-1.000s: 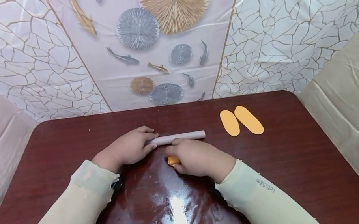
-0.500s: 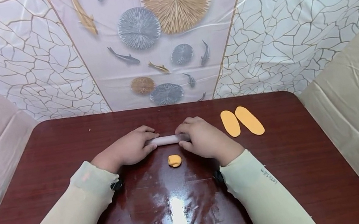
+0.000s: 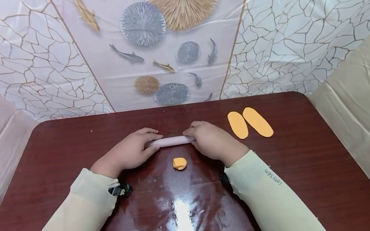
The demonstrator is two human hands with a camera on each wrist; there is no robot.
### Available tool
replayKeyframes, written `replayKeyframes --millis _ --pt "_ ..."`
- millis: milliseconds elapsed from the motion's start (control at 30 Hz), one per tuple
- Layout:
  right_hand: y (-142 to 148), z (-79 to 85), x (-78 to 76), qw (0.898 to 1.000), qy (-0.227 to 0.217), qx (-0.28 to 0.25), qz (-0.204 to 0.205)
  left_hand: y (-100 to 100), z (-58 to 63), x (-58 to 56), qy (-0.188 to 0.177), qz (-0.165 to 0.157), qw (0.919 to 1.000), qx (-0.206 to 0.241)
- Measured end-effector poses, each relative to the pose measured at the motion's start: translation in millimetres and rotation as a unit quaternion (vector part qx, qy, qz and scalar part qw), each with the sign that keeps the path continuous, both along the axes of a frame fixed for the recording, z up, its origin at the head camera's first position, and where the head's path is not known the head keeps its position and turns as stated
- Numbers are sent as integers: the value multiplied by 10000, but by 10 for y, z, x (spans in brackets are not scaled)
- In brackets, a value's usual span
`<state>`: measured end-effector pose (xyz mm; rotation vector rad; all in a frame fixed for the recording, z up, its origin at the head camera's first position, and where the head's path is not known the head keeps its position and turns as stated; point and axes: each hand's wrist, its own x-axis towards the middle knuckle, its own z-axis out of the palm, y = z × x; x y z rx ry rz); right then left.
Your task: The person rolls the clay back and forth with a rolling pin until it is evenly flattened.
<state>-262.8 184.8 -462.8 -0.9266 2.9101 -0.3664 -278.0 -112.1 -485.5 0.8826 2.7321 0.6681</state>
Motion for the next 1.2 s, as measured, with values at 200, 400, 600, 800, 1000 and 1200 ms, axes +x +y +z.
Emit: replayKeyframes --millis 200,400,600,800,1000,1200 --pt "-24 30 -3 10000 2 18 42 -66 -83 -14 271 77 9995 157" --pt "-14 18 -18 9999 17 130 68 -143 -170 -27 448 -41 9985 316" --pt "-5 21 -18 9998 15 156 98 -171 -200 -23 592 -166 9974 388" --pt "-1 14 -11 9998 -22 158 121 -234 -252 -16 711 -200 9961 480" --pt "-10 8 -11 9997 -25 208 102 -278 -245 11 976 -328 9924 674" --pt "-9 1 -5 9996 16 254 130 -282 -261 -5 1424 -532 9868 551"
